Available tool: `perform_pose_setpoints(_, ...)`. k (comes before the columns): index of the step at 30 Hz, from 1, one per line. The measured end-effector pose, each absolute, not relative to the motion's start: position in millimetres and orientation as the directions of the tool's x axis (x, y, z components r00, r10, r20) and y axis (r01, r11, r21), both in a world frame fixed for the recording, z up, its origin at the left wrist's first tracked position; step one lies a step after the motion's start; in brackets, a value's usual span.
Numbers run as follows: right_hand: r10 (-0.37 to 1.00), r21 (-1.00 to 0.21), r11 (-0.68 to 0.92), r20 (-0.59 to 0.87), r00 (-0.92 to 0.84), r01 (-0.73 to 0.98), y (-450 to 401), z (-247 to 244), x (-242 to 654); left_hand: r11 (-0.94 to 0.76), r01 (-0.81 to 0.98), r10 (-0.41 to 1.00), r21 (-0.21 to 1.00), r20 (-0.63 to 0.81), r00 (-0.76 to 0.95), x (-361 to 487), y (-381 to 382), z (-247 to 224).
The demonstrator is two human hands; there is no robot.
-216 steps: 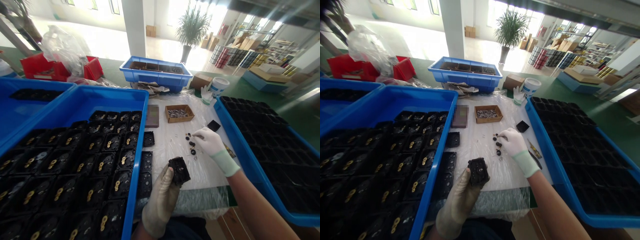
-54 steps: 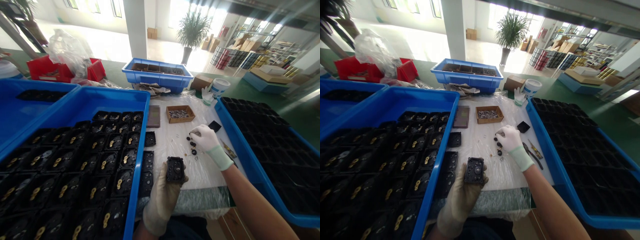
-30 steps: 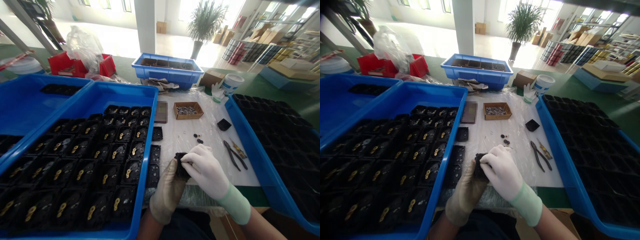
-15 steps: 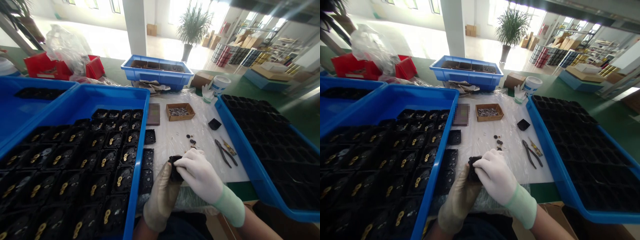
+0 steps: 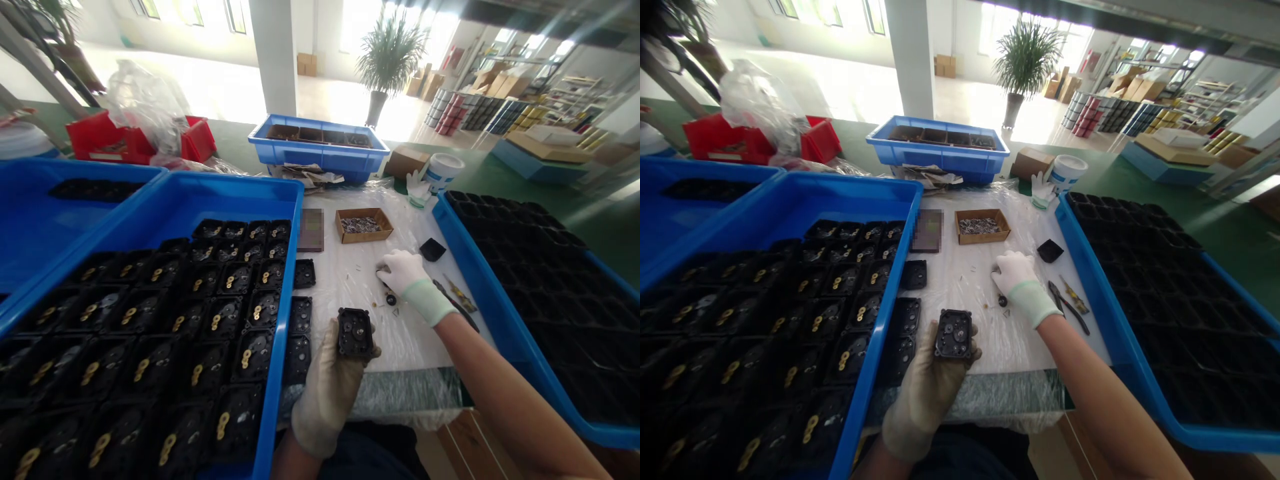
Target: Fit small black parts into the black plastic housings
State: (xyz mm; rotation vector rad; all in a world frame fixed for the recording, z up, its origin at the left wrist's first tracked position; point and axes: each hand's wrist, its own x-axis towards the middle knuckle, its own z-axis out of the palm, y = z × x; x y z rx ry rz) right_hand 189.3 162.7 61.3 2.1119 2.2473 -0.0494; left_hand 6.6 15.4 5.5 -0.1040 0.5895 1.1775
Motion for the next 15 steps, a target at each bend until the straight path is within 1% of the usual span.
perform_pose_setpoints(6,0.996,0.054,0.042,-0.078,-0.038,0.998,166.4,57.4,182.3,0.420,-0.871,0.812,0.255,-0.534,0.235,8.9,15.3,8.8)
perform_pose_setpoints(12,0.997,0.063,0.044,-0.063,-0.040,0.997,156.0,55.9,183.6,0.370,-0.874,0.858,0.315,-0.476,0.192,9.6,10.5,-6.3)
perform_pose_setpoints(15,0.998,0.055,0.050,-0.052,-0.047,0.997,155.7,57.8,181.5,0.365,-0.878,0.868,0.308,-0.454,0.202,10.5,10.7,-4.4)
